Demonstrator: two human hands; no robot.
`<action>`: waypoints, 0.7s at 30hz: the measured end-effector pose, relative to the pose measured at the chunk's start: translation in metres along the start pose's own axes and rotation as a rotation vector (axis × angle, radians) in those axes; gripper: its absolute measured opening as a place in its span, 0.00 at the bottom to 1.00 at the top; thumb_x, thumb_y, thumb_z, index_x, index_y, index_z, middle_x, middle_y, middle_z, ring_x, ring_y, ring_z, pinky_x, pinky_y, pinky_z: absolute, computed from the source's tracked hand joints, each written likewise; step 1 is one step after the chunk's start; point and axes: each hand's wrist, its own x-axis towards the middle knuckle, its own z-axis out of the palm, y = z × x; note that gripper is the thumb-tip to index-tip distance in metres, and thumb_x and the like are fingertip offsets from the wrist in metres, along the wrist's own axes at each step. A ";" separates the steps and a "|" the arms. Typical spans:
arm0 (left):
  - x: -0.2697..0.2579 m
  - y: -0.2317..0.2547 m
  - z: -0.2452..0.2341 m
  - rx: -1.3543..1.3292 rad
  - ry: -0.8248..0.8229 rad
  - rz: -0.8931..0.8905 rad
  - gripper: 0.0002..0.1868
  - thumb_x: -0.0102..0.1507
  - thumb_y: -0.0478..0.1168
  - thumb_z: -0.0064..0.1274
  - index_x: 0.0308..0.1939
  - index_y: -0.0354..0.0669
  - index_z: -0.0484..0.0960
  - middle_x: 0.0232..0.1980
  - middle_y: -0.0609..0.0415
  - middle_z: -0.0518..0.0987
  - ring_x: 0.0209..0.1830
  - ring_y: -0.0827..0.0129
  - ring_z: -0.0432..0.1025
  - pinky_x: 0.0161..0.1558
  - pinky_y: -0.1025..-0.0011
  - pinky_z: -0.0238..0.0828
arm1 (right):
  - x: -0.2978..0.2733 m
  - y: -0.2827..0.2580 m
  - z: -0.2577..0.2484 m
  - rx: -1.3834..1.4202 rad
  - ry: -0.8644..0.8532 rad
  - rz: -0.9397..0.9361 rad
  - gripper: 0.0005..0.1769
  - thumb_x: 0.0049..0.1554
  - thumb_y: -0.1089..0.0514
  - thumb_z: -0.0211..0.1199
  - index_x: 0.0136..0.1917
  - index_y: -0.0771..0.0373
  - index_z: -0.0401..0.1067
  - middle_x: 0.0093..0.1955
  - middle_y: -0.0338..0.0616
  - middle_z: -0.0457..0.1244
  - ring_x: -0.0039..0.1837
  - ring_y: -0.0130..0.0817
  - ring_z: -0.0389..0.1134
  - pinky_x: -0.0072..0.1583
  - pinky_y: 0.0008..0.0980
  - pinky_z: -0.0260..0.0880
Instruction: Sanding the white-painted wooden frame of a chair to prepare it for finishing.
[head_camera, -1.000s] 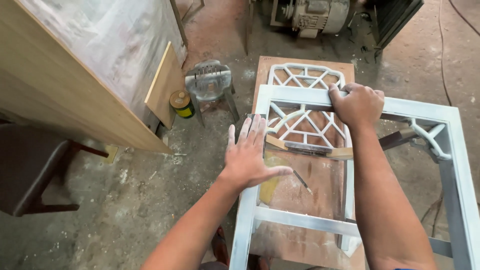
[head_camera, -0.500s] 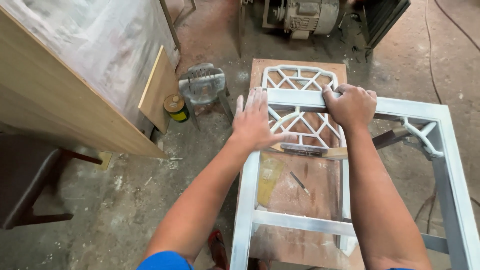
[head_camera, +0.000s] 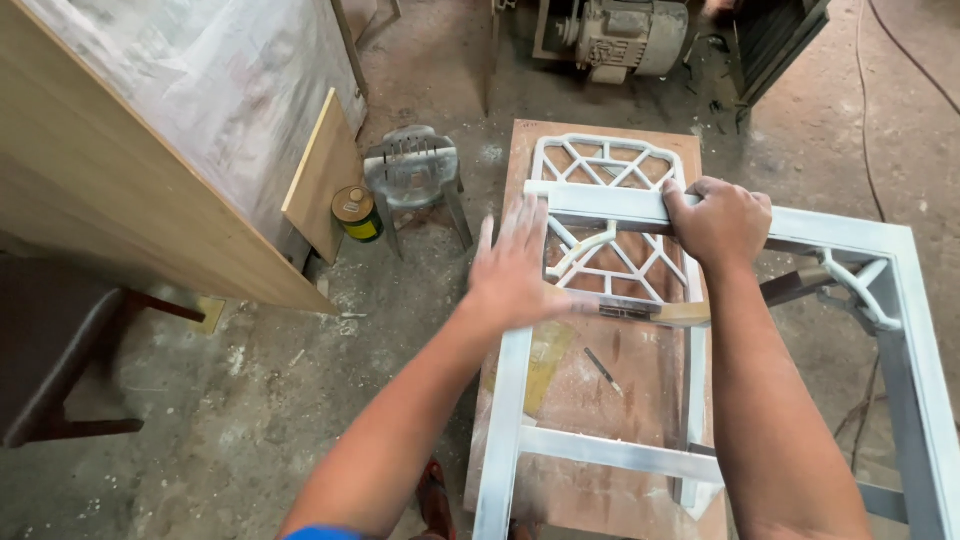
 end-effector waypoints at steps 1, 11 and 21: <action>-0.016 0.003 -0.003 -0.056 -0.087 -0.017 0.69 0.53 0.81 0.46 0.82 0.38 0.39 0.86 0.44 0.39 0.86 0.56 0.33 0.81 0.45 0.29 | 0.000 0.000 -0.001 -0.016 -0.003 -0.001 0.34 0.67 0.27 0.52 0.45 0.55 0.81 0.42 0.56 0.72 0.54 0.55 0.74 0.65 0.43 0.59; -0.001 -0.007 -0.002 0.036 -0.040 0.034 0.73 0.51 0.87 0.44 0.82 0.41 0.38 0.86 0.45 0.40 0.85 0.45 0.31 0.79 0.38 0.26 | 0.001 0.004 0.000 -0.032 -0.018 -0.012 0.34 0.69 0.27 0.51 0.46 0.55 0.79 0.41 0.54 0.71 0.55 0.54 0.73 0.65 0.43 0.58; 0.047 -0.013 -0.025 0.027 -0.259 -0.097 0.72 0.47 0.88 0.23 0.81 0.48 0.24 0.86 0.57 0.23 0.84 0.46 0.19 0.76 0.36 0.15 | 0.005 0.004 0.011 -0.075 0.030 -0.016 0.33 0.67 0.31 0.48 0.38 0.57 0.77 0.37 0.50 0.70 0.47 0.52 0.70 0.62 0.46 0.57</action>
